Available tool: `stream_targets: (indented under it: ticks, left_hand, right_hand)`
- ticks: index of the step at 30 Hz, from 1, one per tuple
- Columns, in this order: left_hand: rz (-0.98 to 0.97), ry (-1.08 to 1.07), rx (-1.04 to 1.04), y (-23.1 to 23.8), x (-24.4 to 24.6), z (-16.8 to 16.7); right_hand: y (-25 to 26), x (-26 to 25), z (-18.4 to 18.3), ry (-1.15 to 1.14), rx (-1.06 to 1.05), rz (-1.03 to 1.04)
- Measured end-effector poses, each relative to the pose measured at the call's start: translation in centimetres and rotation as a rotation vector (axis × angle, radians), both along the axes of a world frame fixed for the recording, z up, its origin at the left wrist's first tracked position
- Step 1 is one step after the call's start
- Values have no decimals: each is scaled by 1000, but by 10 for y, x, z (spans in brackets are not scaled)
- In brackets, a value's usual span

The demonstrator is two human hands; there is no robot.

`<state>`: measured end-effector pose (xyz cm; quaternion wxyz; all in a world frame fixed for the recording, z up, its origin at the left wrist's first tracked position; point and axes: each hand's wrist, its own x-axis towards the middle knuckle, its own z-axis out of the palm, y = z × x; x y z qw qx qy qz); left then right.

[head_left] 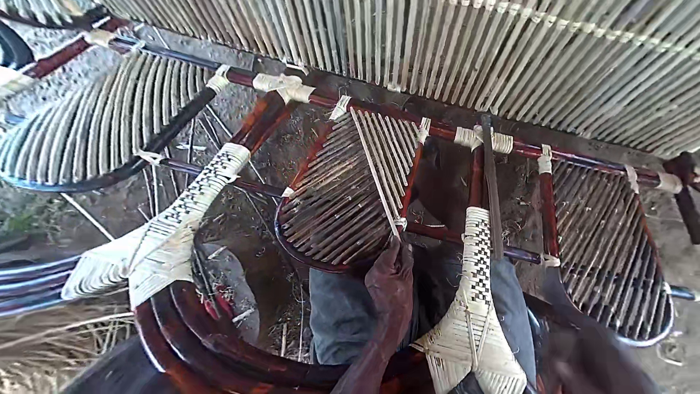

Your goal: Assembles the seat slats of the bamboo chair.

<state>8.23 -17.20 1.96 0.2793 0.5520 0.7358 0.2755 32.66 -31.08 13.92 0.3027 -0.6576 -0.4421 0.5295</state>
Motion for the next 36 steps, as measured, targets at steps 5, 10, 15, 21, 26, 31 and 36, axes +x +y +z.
stream_targets:
  ticks: [5, 10, 15, 21, 26, 31, 36]
  left_hand:
    - [-30, 83, 70, -2, -1, -6]
    - [-23, 124, 99, -3, 2, -8]
    - [-6, 114, 126, -1, 2, -10]
    - [-2, 182, 186, 1, 4, -13]
    - [7, 179, 183, 1, 5, -13]
    - [5, 190, 182, 2, 7, -13]
    - [15, 190, 207, 4, 9, -15]
  right_hand:
    - [140, -37, -61, -442, 197, 361]
    - [199, -41, -67, -593, 345, 669]
    - [213, -40, -58, -731, 496, 839]
    - [219, -44, -55, -796, 591, 931]
    - [219, -47, -54, -826, 597, 951]
    - [221, -58, -49, -920, 500, 1017]
    - [220, -65, -56, -965, 473, 1066]
